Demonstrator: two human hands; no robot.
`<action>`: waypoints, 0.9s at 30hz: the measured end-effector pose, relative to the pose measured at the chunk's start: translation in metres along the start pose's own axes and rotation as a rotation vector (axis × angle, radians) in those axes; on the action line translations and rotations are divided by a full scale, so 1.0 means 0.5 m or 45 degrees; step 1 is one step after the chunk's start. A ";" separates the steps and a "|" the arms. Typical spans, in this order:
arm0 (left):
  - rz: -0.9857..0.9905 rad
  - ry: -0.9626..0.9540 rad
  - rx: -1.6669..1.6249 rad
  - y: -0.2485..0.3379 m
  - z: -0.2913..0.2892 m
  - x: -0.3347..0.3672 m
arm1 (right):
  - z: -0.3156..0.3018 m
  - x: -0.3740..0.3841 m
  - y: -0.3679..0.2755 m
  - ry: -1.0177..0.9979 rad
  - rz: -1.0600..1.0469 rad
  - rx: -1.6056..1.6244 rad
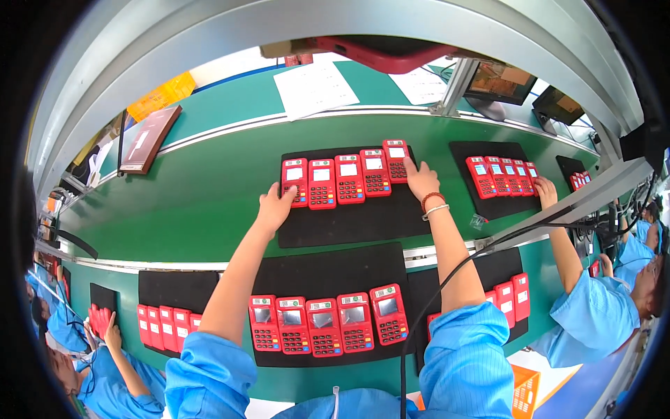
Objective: The person tests and configures handheld electronic devices by hand, working on a production line.
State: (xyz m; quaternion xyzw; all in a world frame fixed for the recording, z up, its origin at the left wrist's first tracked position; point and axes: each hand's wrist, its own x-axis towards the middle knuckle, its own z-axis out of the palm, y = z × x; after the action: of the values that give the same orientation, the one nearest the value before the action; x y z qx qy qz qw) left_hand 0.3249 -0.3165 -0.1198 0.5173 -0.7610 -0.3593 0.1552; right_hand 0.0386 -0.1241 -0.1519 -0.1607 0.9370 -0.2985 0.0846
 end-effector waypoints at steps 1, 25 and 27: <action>-0.006 0.012 0.000 -0.009 -0.008 0.010 | -0.010 0.004 -0.009 -0.159 0.173 0.515; -0.278 -0.379 -0.684 -0.272 -0.265 -0.409 | -0.111 -0.548 0.144 -0.198 -0.034 0.480; 0.112 -0.182 -0.288 -0.300 -0.263 -0.410 | -0.130 -0.574 0.082 0.190 -0.469 -0.014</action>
State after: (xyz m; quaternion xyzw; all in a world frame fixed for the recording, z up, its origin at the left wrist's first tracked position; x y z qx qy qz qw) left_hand 0.5916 -0.2143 -0.1067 0.4357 -0.7467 -0.4717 0.1735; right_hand 0.2797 0.0427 -0.1055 -0.3075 0.8969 -0.3150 -0.0419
